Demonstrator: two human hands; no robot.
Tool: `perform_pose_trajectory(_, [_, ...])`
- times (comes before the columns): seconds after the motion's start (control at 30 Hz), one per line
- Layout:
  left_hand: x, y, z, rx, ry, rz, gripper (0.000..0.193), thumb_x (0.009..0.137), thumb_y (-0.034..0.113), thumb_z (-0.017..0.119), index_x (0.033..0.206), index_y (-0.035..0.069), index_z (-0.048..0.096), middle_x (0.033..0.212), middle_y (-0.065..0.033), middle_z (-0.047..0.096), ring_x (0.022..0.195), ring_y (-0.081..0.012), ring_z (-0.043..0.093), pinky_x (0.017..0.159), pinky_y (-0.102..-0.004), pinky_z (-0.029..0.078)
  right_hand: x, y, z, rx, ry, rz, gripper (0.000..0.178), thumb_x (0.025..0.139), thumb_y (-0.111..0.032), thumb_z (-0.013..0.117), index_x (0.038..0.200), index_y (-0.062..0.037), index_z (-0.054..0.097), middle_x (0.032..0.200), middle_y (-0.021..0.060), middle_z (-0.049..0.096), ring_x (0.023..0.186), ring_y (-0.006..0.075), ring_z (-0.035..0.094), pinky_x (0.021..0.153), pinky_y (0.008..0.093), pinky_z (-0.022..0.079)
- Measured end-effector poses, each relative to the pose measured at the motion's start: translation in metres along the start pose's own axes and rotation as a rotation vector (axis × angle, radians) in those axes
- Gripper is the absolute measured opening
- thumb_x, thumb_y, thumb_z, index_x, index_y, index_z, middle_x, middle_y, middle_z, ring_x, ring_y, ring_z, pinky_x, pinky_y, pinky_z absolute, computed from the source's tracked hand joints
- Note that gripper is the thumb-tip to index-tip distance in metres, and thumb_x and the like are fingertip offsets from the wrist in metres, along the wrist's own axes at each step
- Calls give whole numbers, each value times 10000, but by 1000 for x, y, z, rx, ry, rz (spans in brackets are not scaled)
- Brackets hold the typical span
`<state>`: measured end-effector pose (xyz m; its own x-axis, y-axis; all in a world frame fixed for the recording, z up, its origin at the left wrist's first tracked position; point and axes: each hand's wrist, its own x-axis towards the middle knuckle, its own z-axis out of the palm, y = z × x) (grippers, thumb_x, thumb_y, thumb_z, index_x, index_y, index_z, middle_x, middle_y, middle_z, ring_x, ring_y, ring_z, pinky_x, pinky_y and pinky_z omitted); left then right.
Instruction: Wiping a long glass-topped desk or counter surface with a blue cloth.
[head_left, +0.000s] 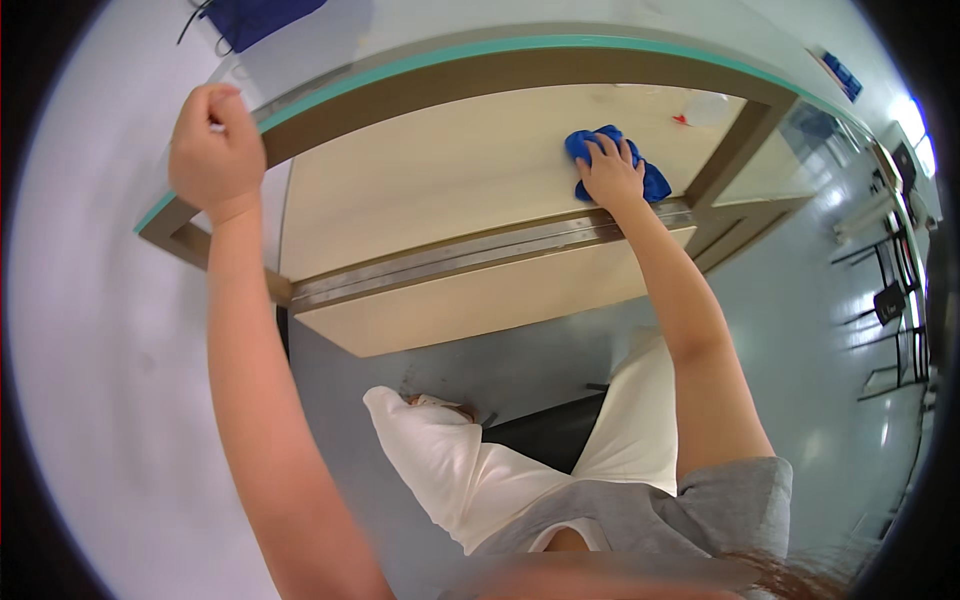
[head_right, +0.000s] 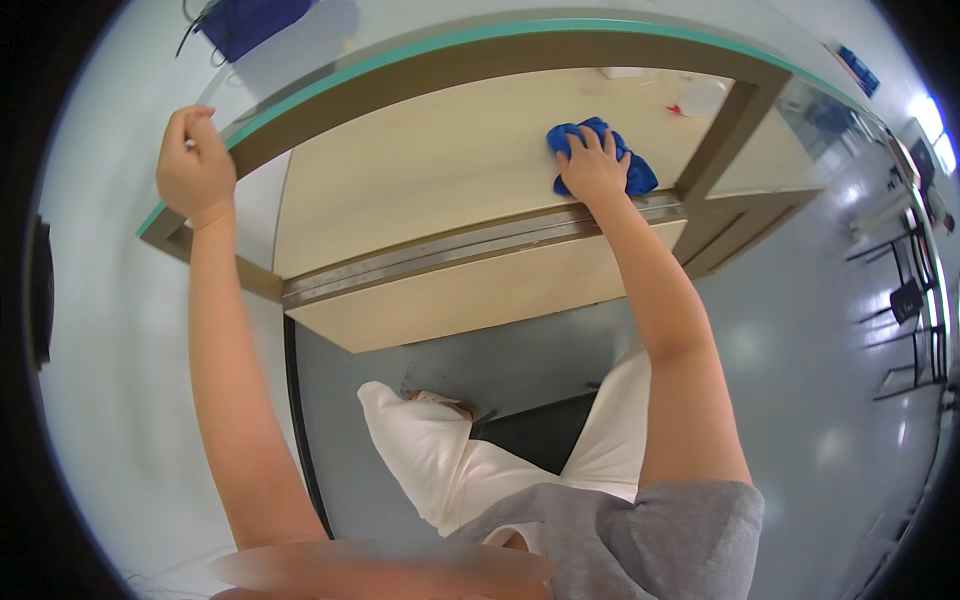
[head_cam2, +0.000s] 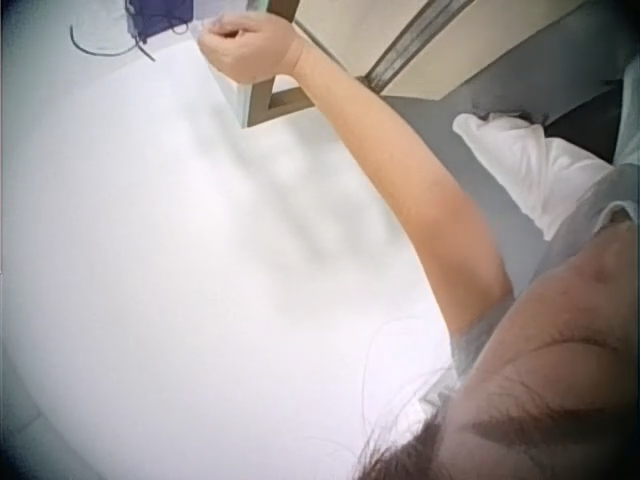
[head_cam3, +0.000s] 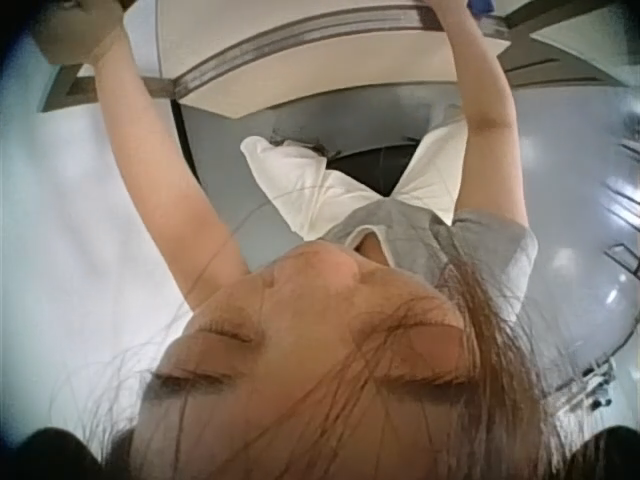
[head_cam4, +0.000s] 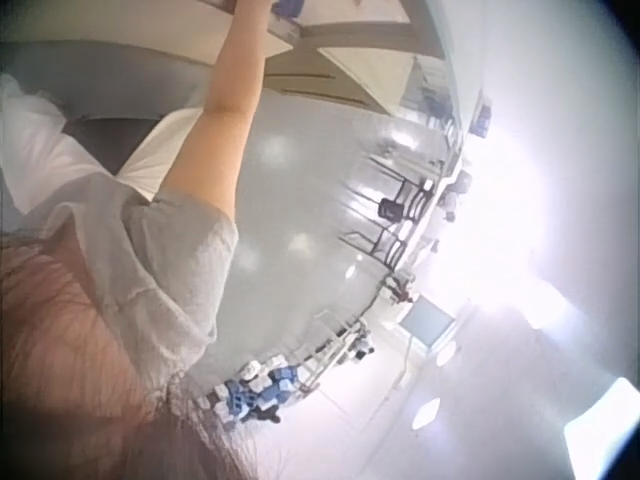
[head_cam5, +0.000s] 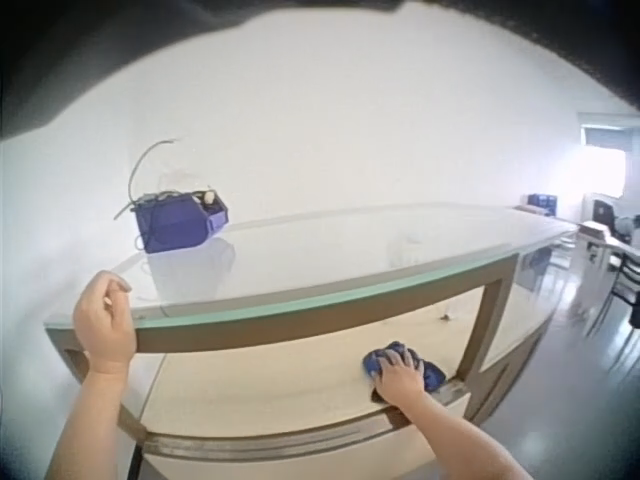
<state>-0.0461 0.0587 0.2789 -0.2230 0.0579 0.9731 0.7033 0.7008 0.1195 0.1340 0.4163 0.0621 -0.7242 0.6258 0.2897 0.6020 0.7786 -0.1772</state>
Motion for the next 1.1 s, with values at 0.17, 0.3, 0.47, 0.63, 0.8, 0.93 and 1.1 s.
perform_pose_trajectory(0.17, [-3,1,-2,-15,-3,10,204,881,215,491,786,168,665,730,-9,659,636,-218,615,536,-328,453,-7,-2,3,-66,29,41,479,909,-432,483,1310,-173,529,1454,55,401,1360,378,305,1010,691,268])
perform_pose_trajectory(0.3, [-1,-4,-6,37,-48,-20,213,898,227,477,815,164,662,761,-2,664,646,-201,608,534,-320,441,-39,-44,5,23,92,-191,453,882,-432,528,1257,-180,569,1391,54,449,1333,361,345,997,676,309])
perform_pose_trajectory(0.47, [-1,-6,-4,82,-104,-49,226,897,223,452,834,163,661,799,-8,670,670,-221,602,545,-335,434,-75,-72,5,128,152,-306,422,867,-408,580,1234,-200,591,1375,39,469,1319,349,369,1012,645,313])
perform_pose_trajectory(0.63, [2,-6,-6,125,-161,-110,250,895,224,423,848,152,658,824,-29,670,695,-239,608,578,-350,446,-91,-71,-4,294,106,-506,377,842,-320,636,1199,-202,601,1333,10,503,1326,292,378,1045,543,321])
perform_pose_trajectory(0.8, [5,-8,-7,134,-211,-166,260,897,209,409,867,120,651,861,-57,664,764,-272,612,644,-375,465,-122,-59,-9,304,122,-620,474,730,-222,699,1190,-254,590,1302,-27,519,1286,250,419,976,477,377])
perform_pose_trajectory(0.93, [5,-16,-5,140,-140,48,246,915,165,415,895,70,641,933,-99,624,897,-298,581,743,-386,459,-148,-39,-8,422,308,-647,544,667,-149,724,1184,-251,589,1321,-26,509,1280,260,431,949,465,401])
perform_pose_trajectory(1.1, [8,-23,-10,163,-110,79,244,921,167,417,912,61,637,967,-97,595,903,-287,566,745,-386,457,-169,-7,-27,822,258,-343,610,588,51,696,1149,-179,631,1319,2,533,1247,302,466,998,440,418])
